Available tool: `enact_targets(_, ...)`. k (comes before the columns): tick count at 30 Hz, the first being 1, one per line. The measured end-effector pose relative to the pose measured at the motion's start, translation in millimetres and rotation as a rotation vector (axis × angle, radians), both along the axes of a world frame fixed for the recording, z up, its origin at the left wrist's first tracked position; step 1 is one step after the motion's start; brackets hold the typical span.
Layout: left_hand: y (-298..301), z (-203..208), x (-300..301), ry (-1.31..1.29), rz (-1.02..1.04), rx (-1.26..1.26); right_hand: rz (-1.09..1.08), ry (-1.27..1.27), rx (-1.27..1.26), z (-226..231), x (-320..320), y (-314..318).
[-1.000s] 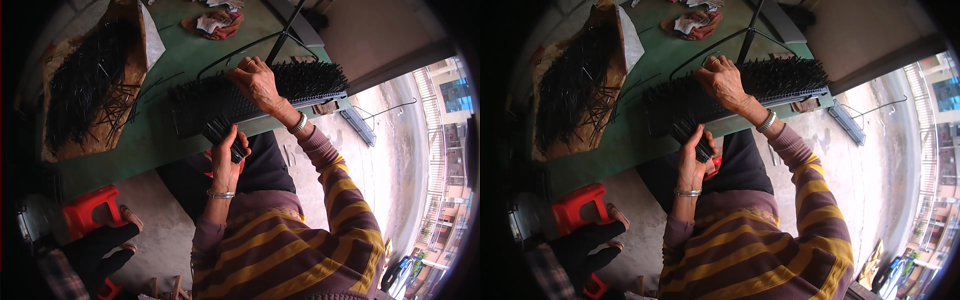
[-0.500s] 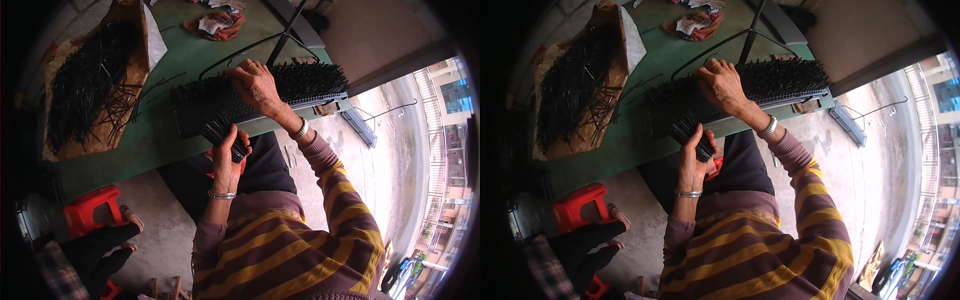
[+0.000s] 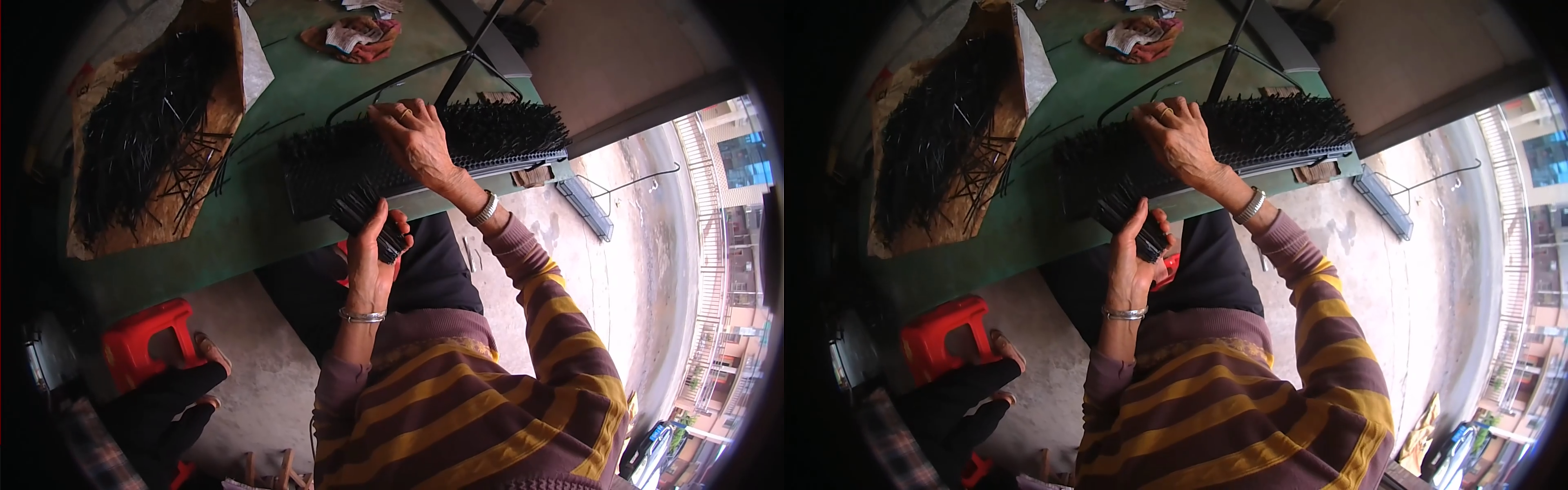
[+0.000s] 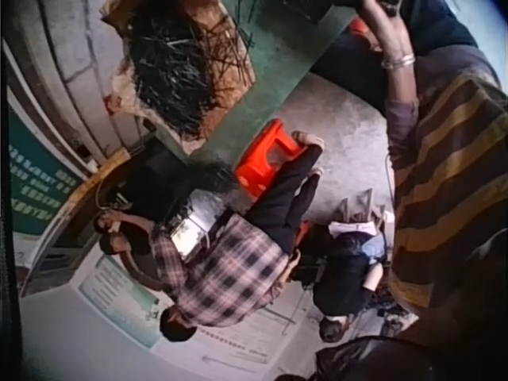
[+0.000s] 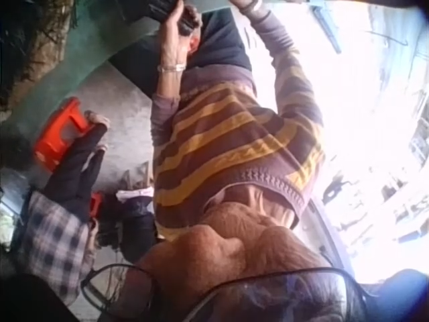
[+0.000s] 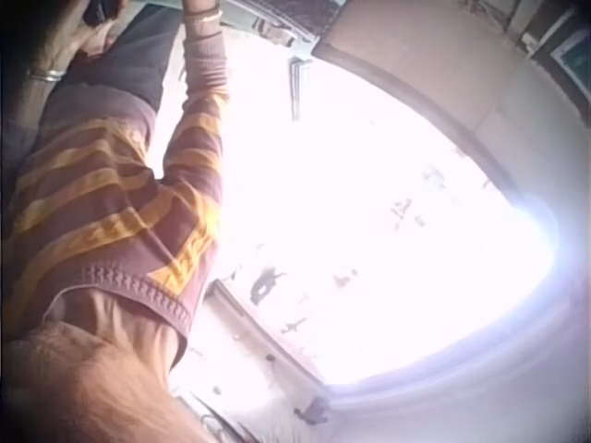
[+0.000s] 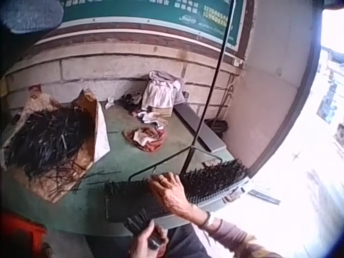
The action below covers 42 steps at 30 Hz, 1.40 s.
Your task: Manually inserting black bristles into a brush base at an assembly workbench.
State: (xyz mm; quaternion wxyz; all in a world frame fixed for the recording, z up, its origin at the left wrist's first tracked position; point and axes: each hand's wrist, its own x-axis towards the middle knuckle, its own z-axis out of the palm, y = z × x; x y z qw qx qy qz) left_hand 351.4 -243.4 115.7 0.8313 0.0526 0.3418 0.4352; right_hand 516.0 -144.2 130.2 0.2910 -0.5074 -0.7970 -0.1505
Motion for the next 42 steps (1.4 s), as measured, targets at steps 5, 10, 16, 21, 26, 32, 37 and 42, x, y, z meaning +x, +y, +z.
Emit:
enact_targets(5, -0.3, 1.5, 1.3, -0.008, -0.017, 0.018, 0.028, 0.027, -0.05, -7.6, -5.5, 1.2)
enact_targets(10, -2.4, -1.1, 0.4, -0.043, -0.041, 0.03, -0.024, -0.009, 0.011, -10.1, -14.6, 3.1)
enact_targets(16, -5.3, -2.7, -1.2, -0.023, -0.029, 0.039, -0.007, -0.031, 0.039, -10.0, -3.6, 4.8)
enact_targets(21, -7.3, 6.3, -0.1, -0.002, -0.018, 0.04, 0.01, 0.072, 0.073, -8.4, 0.8, 6.2)
enact_targets(26, -7.5, 4.7, -0.6, 0.001, -0.018, 0.076, 0.06, 0.153, 0.019, -20.9, -2.5, 16.1)
enact_targets(32, -9.3, 6.5, -0.5, 0.013, -0.005, 0.044, 0.121, 0.186, 0.014, -14.3, -3.0, 11.8)
enact_targets(37, -8.5, -0.2, -0.3, 0.007, -0.026, 0.046, 0.133, 0.178, 0.012, -15.8, -4.5, 16.6)
enact_targets(42, -6.5, -6.4, -0.8, 0.032, -0.031, 0.051, 0.102, 0.284, 0.039, -22.8, 1.7, 19.3)
